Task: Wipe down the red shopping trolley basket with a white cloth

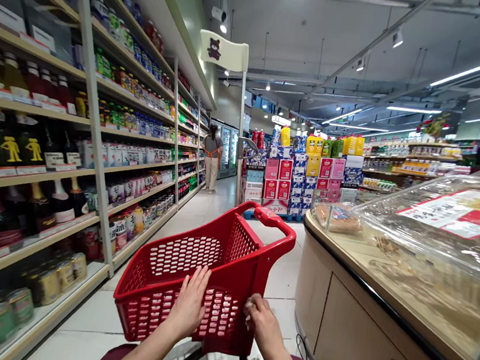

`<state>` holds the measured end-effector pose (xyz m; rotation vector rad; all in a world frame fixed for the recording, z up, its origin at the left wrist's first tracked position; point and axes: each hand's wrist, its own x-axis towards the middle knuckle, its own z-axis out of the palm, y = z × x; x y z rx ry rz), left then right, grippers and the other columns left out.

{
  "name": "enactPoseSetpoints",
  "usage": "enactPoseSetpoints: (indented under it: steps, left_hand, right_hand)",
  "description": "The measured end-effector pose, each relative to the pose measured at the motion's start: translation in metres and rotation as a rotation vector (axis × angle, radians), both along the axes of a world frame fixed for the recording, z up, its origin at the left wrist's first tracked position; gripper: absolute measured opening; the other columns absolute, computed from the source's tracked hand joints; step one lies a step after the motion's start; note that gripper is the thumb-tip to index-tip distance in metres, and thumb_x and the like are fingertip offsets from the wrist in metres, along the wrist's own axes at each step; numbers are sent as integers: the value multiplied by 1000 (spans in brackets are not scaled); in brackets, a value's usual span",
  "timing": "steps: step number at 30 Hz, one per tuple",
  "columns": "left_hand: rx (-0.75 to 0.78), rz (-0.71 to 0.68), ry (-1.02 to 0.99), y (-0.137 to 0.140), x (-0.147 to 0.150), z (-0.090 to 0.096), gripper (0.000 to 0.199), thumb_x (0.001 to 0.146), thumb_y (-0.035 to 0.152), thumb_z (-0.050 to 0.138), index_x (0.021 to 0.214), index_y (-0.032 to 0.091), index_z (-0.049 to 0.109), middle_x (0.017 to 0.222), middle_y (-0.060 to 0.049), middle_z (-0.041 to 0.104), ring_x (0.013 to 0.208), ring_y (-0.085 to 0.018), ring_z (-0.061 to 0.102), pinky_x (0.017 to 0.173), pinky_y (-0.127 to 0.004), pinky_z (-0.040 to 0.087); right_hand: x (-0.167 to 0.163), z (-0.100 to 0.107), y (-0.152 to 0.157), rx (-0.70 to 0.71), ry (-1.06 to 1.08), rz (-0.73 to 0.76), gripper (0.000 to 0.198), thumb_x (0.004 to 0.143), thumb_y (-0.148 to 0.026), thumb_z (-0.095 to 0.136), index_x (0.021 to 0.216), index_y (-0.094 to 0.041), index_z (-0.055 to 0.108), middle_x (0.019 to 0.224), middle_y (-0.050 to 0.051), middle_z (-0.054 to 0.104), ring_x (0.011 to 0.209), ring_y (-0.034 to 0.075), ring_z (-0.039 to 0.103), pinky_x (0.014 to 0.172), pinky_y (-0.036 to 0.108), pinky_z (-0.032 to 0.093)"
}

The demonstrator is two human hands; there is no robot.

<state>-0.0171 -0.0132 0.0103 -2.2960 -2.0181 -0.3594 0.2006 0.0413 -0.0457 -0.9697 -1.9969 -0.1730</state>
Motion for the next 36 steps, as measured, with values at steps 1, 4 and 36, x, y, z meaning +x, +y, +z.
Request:
enactPoseSetpoints:
  steps: [1, 4, 36]
  left_hand:
    - [9, -8, 6, -2, -3, -2, 80, 59, 6, 37, 137, 13, 17, 146, -3, 11, 133, -18, 4, 108, -41, 10]
    - [26, -22, 5, -5, -7, -3, 78, 60, 4, 36, 136, 12, 19, 145, -4, 13, 133, -18, 5, 109, -40, 11]
    - [317, 518, -432, -51, -107, -49, 67, 68, 9, 37, 134, 11, 21, 144, -11, 19, 133, -19, 11, 108, -41, 14]
  right_hand:
    - [0, -1, 0, 15, 24, -15, 29, 79, -13, 39, 93, -26, 61, 98, 6, 58, 89, 18, 56, 71, 30, 51]
    - [4, 15, 9, 142, 202, -146, 27, 81, -19, 40, 100, -22, 59, 108, 9, 53, 100, 22, 51, 84, 39, 47]
    - [-133, 4, -50, 34, 58, 277, 31, 84, -16, 38, 109, -25, 54, 106, 8, 53, 102, 21, 47, 84, 38, 46]
